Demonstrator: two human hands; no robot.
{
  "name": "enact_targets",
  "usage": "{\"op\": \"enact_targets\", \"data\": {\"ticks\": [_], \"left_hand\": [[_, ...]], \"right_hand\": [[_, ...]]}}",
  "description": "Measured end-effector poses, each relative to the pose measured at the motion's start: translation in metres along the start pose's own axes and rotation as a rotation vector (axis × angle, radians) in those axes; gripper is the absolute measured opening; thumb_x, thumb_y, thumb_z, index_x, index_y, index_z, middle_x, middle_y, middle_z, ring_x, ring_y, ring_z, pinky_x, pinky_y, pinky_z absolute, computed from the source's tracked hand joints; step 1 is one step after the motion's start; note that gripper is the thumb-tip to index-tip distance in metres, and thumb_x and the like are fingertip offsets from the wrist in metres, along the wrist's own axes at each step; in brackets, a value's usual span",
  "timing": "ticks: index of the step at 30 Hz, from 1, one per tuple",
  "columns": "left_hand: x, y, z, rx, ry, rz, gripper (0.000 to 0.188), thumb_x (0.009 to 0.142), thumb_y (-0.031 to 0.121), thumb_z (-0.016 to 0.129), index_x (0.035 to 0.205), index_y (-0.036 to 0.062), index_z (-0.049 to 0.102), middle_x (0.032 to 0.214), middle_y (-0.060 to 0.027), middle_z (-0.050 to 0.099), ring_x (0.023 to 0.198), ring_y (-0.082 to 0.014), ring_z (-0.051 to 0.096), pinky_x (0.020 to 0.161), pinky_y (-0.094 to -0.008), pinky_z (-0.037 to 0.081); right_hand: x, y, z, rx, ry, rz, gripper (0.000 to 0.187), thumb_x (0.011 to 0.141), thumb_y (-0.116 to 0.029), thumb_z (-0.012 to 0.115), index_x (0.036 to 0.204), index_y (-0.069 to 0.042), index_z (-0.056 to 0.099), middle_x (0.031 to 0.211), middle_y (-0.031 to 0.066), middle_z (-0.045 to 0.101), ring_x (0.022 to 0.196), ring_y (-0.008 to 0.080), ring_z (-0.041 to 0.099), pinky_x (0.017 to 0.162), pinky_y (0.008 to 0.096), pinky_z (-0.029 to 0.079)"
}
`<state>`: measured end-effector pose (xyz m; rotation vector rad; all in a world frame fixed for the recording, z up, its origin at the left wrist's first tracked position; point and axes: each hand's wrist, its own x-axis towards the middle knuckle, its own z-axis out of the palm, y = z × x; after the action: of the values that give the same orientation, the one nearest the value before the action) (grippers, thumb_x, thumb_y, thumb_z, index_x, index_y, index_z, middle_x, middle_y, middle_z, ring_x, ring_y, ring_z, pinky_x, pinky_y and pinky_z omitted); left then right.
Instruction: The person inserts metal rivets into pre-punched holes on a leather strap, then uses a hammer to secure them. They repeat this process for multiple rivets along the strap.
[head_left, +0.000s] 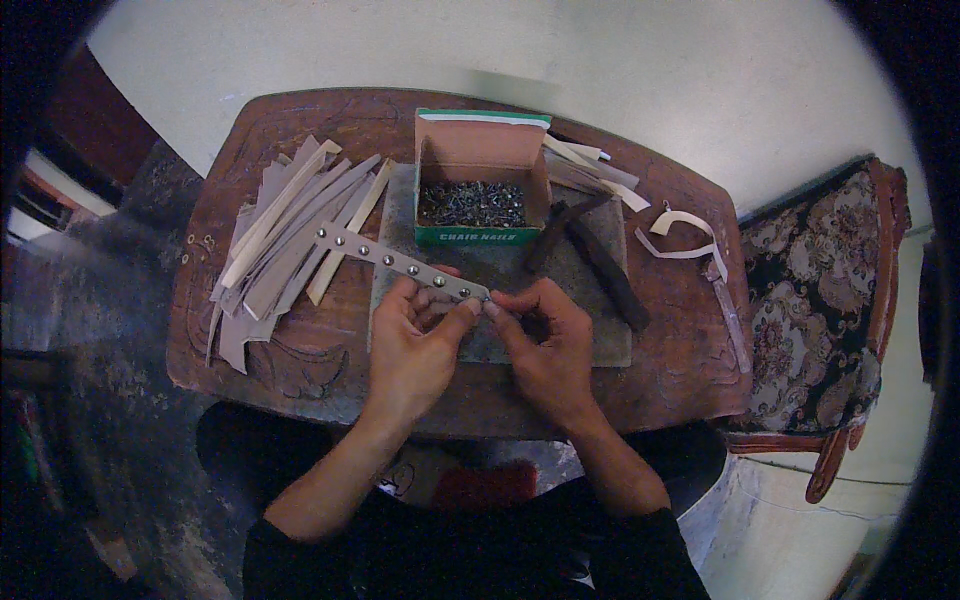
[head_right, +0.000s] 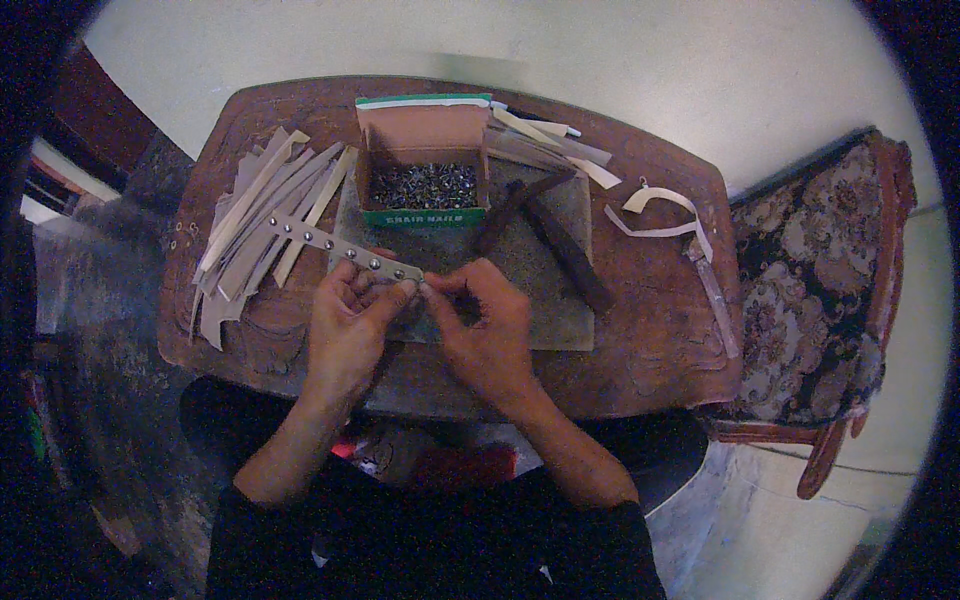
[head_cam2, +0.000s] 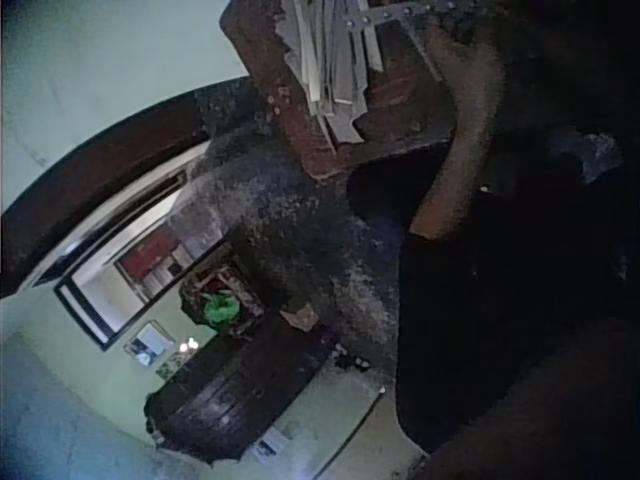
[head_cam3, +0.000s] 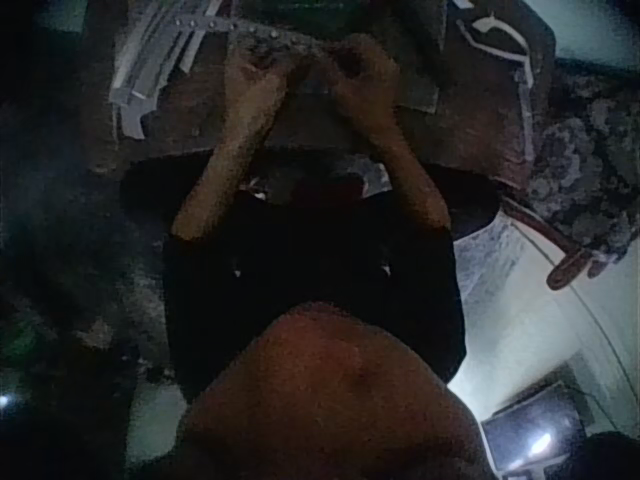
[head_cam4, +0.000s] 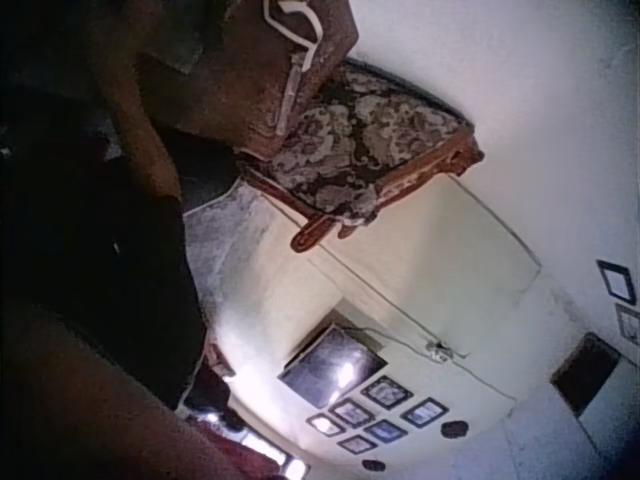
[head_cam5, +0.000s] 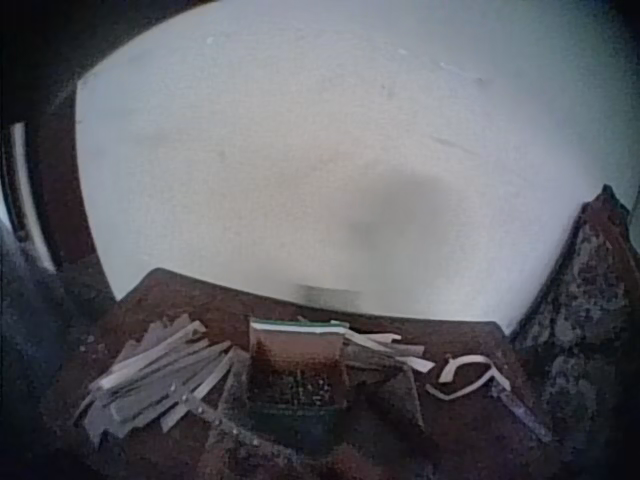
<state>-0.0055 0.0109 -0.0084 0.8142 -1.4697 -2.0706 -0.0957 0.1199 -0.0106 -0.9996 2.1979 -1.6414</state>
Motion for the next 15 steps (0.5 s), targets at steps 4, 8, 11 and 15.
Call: {"op": "enact_targets", "data": {"ticks": [4,8,11,15], "left_hand": [[-0.004,0.011,0.005,-0.149,-0.004,-0.008,0.037,0.083,-0.004,0.063,0.114,-0.0008,0.045,0.095,-0.0126,0.063,0.087,-0.0165,0.063,0.074,-0.0267,0.053],[-0.003,0.012,0.003,-0.235,-0.041,-0.018,0.038,0.083,-0.005,0.062,0.115,0.0,0.042,0.094,-0.0146,0.064,0.085,-0.018,0.064,0.074,-0.0275,0.054],[-0.001,0.011,0.003,-0.253,-0.063,-0.011,0.037,0.083,-0.005,0.062,0.114,0.0003,0.042,0.092,-0.0153,0.065,0.084,-0.0184,0.065,0.074,-0.0276,0.054],[-0.004,0.008,0.005,-0.211,-0.071,0.019,0.039,0.083,-0.006,0.062,0.115,0.001,0.041,0.09,-0.0156,0.065,0.083,-0.0185,0.065,0.073,-0.0275,0.054]], "right_hand": [[0.004,-0.007,-0.011,0.154,-0.061,0.137,0.014,0.079,-0.005,0.071,0.09,0.0,0.064,0.086,0.0077,0.067,0.078,0.0123,0.062,0.071,0.026,0.049],[0.013,-0.017,-0.021,0.253,-0.16,0.246,0.016,0.079,-0.008,0.071,0.092,0.0,0.065,0.089,0.0062,0.068,0.079,0.0112,0.062,0.074,0.0251,0.049],[0.014,-0.011,-0.022,0.226,-0.144,0.213,0.015,0.08,-0.009,0.071,0.091,0.0,0.065,0.086,0.0059,0.067,0.078,0.0103,0.061,0.072,0.024,0.048],[0.011,-0.01,-0.021,0.225,-0.154,0.288,0.016,0.079,-0.009,0.071,0.09,0.0,0.064,0.083,0.0046,0.066,0.078,0.0094,0.06,0.071,0.0239,0.047]]}}
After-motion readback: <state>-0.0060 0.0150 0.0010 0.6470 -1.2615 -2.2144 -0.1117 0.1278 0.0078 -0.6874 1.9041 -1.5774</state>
